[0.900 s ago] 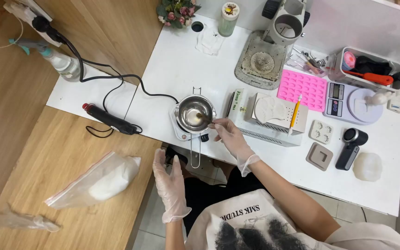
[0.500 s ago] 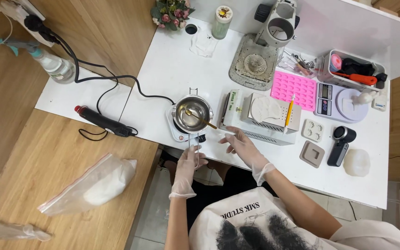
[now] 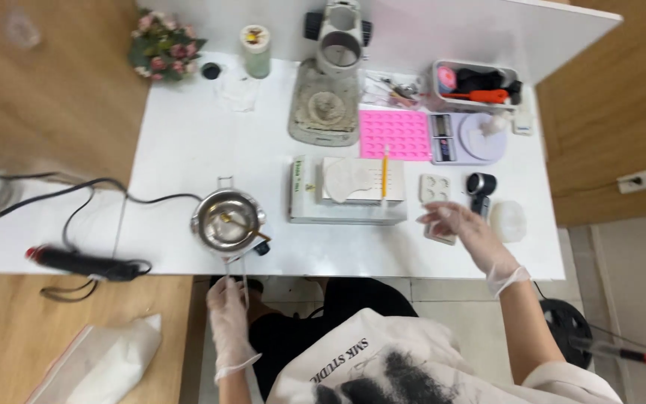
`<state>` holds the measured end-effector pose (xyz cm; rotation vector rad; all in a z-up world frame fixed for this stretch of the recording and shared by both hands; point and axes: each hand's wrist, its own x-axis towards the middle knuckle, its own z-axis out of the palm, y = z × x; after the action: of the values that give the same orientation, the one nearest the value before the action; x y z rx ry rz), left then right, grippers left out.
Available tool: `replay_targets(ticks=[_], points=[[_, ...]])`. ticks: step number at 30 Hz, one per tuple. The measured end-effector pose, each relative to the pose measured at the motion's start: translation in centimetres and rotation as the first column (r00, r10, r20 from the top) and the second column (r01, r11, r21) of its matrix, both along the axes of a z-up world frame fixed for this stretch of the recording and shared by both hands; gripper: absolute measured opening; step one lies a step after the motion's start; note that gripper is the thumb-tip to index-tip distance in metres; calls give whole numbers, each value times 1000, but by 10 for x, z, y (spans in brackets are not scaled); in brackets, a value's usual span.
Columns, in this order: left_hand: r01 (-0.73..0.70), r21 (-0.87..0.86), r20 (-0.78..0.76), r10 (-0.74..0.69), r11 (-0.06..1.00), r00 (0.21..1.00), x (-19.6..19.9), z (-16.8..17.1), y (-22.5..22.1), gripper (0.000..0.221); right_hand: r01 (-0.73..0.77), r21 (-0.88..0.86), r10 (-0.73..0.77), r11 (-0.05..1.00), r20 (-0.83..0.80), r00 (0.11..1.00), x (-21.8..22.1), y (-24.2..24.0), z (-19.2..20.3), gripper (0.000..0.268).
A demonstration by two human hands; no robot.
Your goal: Smooth the surface of a wax object using a handheld heat gun at a candle studio workbench.
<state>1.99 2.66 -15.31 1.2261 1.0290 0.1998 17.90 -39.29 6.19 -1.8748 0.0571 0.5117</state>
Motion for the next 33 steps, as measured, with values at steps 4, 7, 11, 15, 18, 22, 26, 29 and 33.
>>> replay_targets(ticks=[4,7,11,15,18,22,26,29,33], points=[[100,288,-208,-39,953,977,-3,49,10,47,455,-72,-451,888,61,890,31,-102,-52,53],[-17,602,-73,75,798,995,-3,10,28,47,581,-445,-637,682,30,770,49,-148,-110,60],[30,826,-53,24,562,998,33,127,-14,50,388,-747,-542,540,44,839,65,-146,-146,80],[538,718,-559,-96,441,824,85,233,-60,49,298,-871,-476,391,86,875,75,-116,-131,74],[539,811,-517,-152,227,842,85,235,-76,45,216,-911,-354,350,85,932,74,-127,-173,71],[425,877,-373,-239,225,896,87,223,-98,42,217,-897,-385,384,58,921,73,-130,-205,62],[420,857,-316,-339,299,886,77,217,-106,44,426,-763,-464,486,188,865,71,-146,-231,49],[441,832,-316,-365,337,876,73,224,-106,45,558,-523,-543,644,201,815,60,-139,-204,41],[536,754,-417,-355,379,837,78,232,-106,46,688,13,-682,726,140,718,41,-88,-111,25]])
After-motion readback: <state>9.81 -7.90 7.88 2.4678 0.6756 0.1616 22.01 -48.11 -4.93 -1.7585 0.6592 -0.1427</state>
